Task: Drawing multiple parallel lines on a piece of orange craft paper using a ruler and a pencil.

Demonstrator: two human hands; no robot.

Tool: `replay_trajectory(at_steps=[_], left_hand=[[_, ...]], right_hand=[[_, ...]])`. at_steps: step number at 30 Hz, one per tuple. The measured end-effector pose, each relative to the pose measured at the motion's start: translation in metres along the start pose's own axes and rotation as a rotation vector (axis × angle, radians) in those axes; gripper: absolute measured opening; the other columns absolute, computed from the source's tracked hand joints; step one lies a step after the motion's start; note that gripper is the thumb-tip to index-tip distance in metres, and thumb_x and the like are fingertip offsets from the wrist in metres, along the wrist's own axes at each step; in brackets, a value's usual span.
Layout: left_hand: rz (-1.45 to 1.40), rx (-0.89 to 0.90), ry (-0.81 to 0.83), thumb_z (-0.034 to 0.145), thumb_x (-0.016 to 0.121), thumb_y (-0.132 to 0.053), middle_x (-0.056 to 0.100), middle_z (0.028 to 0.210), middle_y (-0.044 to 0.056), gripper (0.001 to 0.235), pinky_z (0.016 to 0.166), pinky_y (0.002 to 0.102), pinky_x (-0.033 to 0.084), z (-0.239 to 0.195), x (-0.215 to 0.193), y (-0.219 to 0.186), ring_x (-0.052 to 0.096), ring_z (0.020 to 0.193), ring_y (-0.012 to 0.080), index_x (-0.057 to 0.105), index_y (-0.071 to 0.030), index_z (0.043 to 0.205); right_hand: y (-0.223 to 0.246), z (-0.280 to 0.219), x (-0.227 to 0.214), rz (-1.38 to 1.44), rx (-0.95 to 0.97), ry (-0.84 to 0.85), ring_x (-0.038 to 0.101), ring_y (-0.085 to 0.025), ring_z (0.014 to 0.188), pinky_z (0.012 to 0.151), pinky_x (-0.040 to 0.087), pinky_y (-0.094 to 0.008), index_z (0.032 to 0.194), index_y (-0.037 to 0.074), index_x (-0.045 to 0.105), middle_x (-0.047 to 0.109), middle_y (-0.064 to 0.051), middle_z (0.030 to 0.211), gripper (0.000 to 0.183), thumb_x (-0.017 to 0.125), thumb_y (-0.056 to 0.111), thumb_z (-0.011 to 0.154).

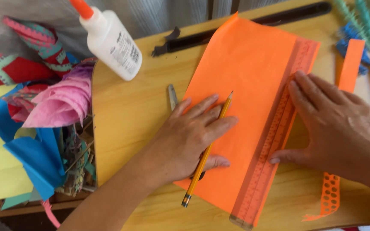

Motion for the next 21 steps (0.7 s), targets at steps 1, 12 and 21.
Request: replay_trajectory(at_steps=[1,12,21], left_hand=[[-0.034,-0.004,0.028,0.077,0.085,-0.050,0.057,0.143,0.016,0.081,0.111,0.066,0.030,-0.0011,0.0016,-0.0006,0.035,0.150,0.0386,0.050,-0.012,0.139],[-0.051,0.008,0.001,0.075,0.089,-0.048,0.061,0.137,0.017,0.082,0.107,0.068,0.033,-0.0005,-0.0003,0.0002,0.036,0.150,0.0397,0.052,-0.010,0.137],[-0.012,0.009,-0.012,0.075,0.087,-0.052,0.059,0.141,0.015,0.083,0.106,0.068,0.034,-0.0002,0.0023,0.0022,0.036,0.150,0.0372,0.052,-0.011,0.138]], right_hand=[[0.0008,-0.0004,0.0008,0.004,0.002,0.016,0.033,-0.027,0.158,0.114,0.039,-0.047,0.163,0.004,0.035,0.035,-0.011,0.173,0.156,0.042,0.110,0.049],[0.0012,0.0008,-0.0031,0.014,0.015,-0.034,0.039,-0.030,0.156,0.116,0.042,-0.050,0.163,0.003,0.040,0.041,-0.013,0.172,0.152,0.041,0.105,0.050],[0.0017,0.0025,-0.0065,-0.074,0.041,-0.005,0.042,-0.025,0.155,0.113,0.046,-0.046,0.165,0.009,0.041,0.044,-0.007,0.171,0.151,0.037,0.108,0.051]])
Point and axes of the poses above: each hand's wrist, its own z-axis towards the middle knuckle, its own x-axis out of the palm, y = z × x, the point moved 8 cm from there along z, towards the middle knuckle
